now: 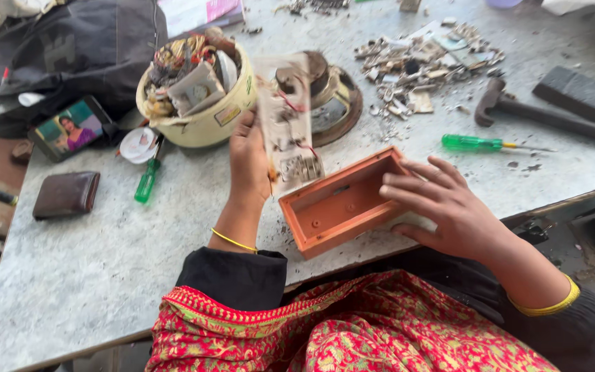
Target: The person disassembles a wall socket using a screwdriver, removes the internal components, and then reassembles the unit. They use a hammer to tap a small metal piece and continue adjusting the internal wiring and screws.
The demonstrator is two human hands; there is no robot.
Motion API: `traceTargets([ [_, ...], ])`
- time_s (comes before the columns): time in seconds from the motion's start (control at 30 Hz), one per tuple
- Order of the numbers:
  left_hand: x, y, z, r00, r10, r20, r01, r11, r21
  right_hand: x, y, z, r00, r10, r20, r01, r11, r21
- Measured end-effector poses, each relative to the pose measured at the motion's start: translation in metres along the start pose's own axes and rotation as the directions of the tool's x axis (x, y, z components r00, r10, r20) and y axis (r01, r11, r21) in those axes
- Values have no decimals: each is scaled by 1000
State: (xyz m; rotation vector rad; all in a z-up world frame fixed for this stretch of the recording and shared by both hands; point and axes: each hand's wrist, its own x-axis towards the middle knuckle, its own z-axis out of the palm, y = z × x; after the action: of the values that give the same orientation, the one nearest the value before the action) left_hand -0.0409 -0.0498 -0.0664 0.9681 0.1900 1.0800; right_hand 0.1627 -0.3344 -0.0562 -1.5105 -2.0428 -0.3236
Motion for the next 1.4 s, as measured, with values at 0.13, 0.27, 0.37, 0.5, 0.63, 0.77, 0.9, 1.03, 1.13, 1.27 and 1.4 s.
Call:
traceTargets([
  [0.13, 6, 13, -15, 989, -6, -151, -14, 991, -132, -2, -13, -3, 999, -46, -2, 45, 997, -63],
  [0.27, 6, 21, -17, 976, -49, -211, 11, 984, -177, -18, -16, -14, 990, -111, -90, 93, 978, -184],
  [0.37, 4, 20, -11, 980, -76, -183, 41, 981, -188, -29, -13, -19, 986, -120, -119, 86, 961, -263],
  [0.5, 0, 13, -7, 980, -118, -163, 83, 976, -202, -34, -4, -19, 987, -79, -140, 34, 954, -298],
  [0.63, -1, 2, -7, 974, -142, -175, 111, 978, -175, -35, 6, -21, 979, 101, -174, -114, 991, -69],
  [0.77, -1, -9, -8, 966, -194, -173, 166, 972, -164, -31, 17, -31, 833, 520, -190, -315, 728, 608],
  [0.9, -7, -14, -5, 946, -265, -185, 252, 963, -90, -20, 42, -43, 634, 733, 246, -163, -184, 969],
  [1.03, -10, -8, 9, 930, -308, -198, 314, 950, -3, -10, 68, -53, 687, 683, 248, -56, -290, 955],
  [1.13, -14, 2, 18, 917, -345, -201, 351, 937, -6, -2, 98, -69, 851, 524, 0, -129, 210, 969],
  [1.27, -16, 5, 22, 899, -402, -172, 424, 898, 117, 7, 153, -86, 763, 542, -352, -552, 830, 81],
  [1.4, -15, -4, 23, 932, -350, -95, 361, 875, 323, 8, 220, -78, 816, 456, -356, -568, 748, -344],
])
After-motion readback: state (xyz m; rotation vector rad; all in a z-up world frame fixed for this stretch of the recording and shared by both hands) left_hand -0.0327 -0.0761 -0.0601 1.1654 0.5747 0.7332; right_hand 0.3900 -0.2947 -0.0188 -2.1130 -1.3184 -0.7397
